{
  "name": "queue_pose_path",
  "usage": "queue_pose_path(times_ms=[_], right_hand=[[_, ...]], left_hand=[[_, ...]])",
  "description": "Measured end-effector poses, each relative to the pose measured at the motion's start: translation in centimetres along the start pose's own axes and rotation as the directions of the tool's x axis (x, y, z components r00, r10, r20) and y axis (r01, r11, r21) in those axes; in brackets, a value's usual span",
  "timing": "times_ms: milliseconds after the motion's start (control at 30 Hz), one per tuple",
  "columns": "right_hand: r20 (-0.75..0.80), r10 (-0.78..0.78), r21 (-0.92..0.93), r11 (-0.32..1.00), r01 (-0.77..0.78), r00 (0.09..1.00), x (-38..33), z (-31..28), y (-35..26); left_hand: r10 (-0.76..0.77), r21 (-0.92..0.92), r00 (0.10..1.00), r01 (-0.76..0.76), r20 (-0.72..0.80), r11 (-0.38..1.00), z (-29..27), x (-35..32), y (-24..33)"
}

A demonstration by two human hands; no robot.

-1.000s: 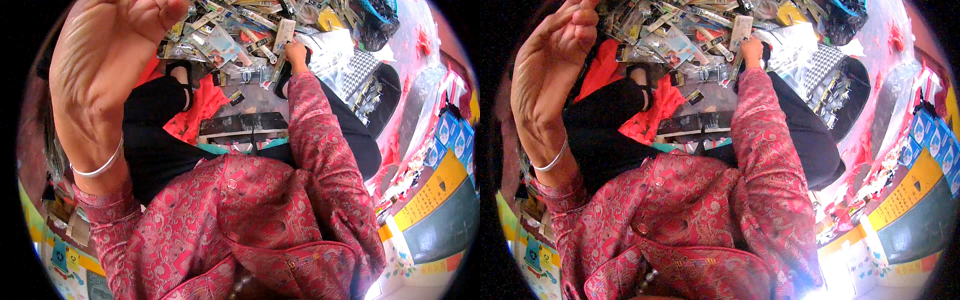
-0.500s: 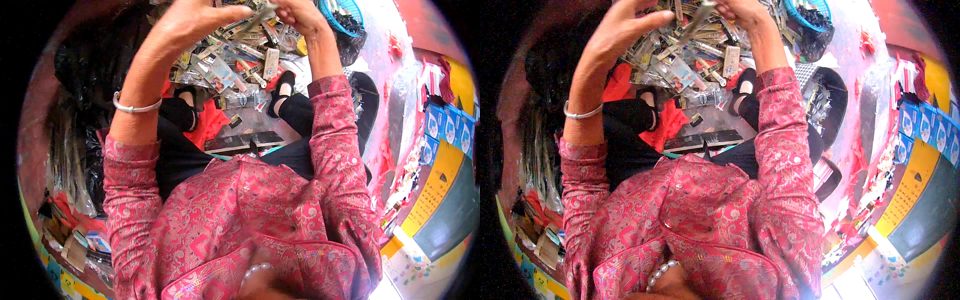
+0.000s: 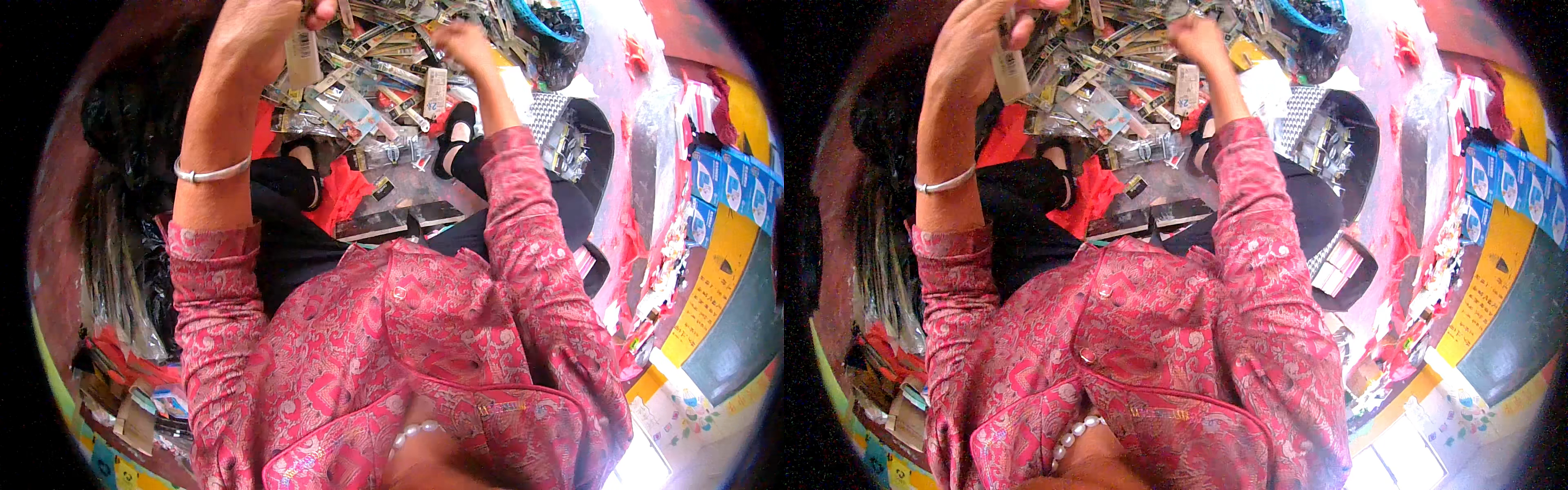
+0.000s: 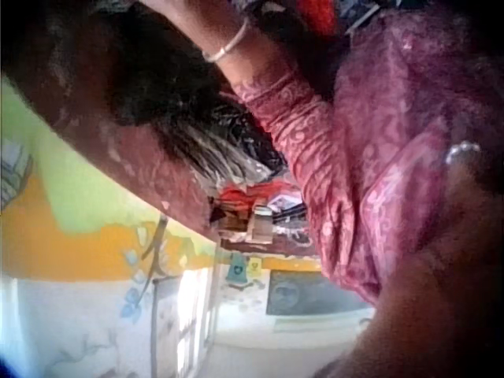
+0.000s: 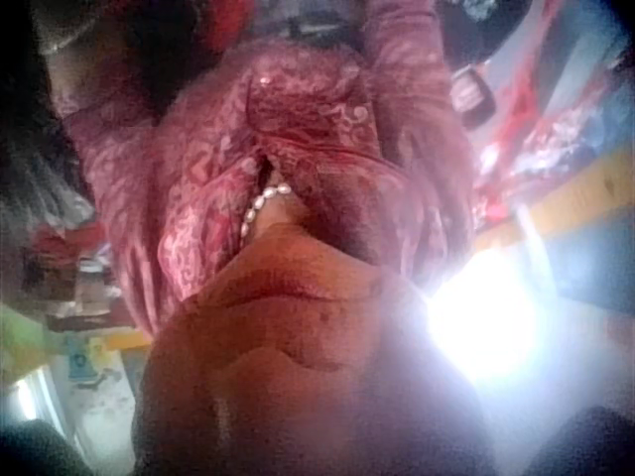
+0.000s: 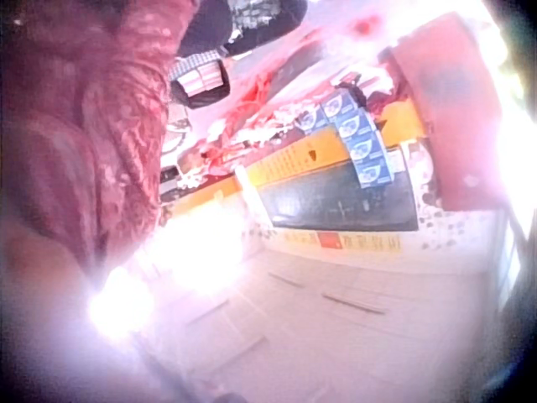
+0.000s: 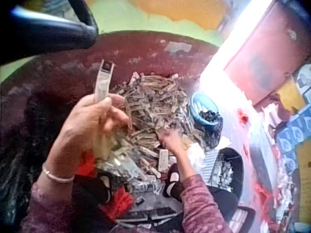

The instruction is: The person sits on the floor and sorts through a large pile of small packaged items, picking them up one by one, inspecting them, and placing them into a nearby container.

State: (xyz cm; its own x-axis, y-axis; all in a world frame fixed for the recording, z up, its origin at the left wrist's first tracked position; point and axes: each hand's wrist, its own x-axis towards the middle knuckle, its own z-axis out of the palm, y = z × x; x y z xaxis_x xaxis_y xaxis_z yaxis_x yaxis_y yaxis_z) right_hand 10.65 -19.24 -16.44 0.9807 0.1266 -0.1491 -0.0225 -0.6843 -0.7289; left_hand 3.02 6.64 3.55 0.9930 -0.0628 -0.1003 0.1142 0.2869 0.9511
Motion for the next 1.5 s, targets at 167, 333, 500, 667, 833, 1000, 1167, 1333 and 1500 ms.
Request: queue_pose_path(times_ms=[167, 333, 500, 667, 833, 1000, 1167, 1333, 1500], right_hand=[[0.239, 0.192, -0.608, 0.794, -0.007, 0.952, -6.9, 9.2, 8.4], [0.041, 0.052, -0.749, 0.662, -0.004, 0.998, -8.7, 14.9, 12.0], [0.127, 0.014, -0.711, 0.698, 0.081, 0.992, -6.9, 15.0, 12.7], [0.219, 0.068, -0.576, 0.814, 0.073, 0.973, -4.3, 10.3, 9.2], [0.158, 0.154, -0.223, 0.968, -0.117, 0.975, -0.3, 7.2, 11.7], [0.356, 0.269, 0.07, 0.947, -0.312, 0.895, 0.5, 1.4, 5.6], [0.224, 0.276, 0.453, 0.82, -0.35, 0.935, -1.2, -5.3, -5.3], [0.319, 0.135, 0.736, 0.588, -0.335, 0.938, -3.4, -9.6, -9.4], [0.24, 0.043, 0.904, 0.354, -0.24, 0.97, -6.8, -10.3, -12.0]], left_hand=[[0.036, -0.04, 0.996, -0.039, -0.086, 0.998, -0.7, 0.5, -0.2], [-0.086, -0.203, 0.98, 0.048, -0.182, 0.978, -1.1, 1.1, -0.2], [-0.136, -0.393, 0.96, 0.226, 0.243, 0.891, -4.0, 2.2, -1.6], [-0.222, -0.417, 0.974, 0.187, -0.037, 0.89, -1.1, 1.5, -0.4], [-0.237, -0.384, 0.97, 0.2, -0.052, 0.901, -0.4, 1.3, 0.0], [-0.246, -0.434, 0.969, 0.221, -0.003, 0.874, -1.1, 1.3, -0.2], [-0.167, -0.446, 0.978, 0.205, 0.125, 0.871, -3.4, 2.3, -2.5], [-0.323, -0.509, 0.938, 0.339, 0.123, 0.791, -1.2, 2.3, -3.4], [-0.324, -0.423, 0.932, 0.363, 0.163, 0.83, 1.4, 1.8, -4.1]])
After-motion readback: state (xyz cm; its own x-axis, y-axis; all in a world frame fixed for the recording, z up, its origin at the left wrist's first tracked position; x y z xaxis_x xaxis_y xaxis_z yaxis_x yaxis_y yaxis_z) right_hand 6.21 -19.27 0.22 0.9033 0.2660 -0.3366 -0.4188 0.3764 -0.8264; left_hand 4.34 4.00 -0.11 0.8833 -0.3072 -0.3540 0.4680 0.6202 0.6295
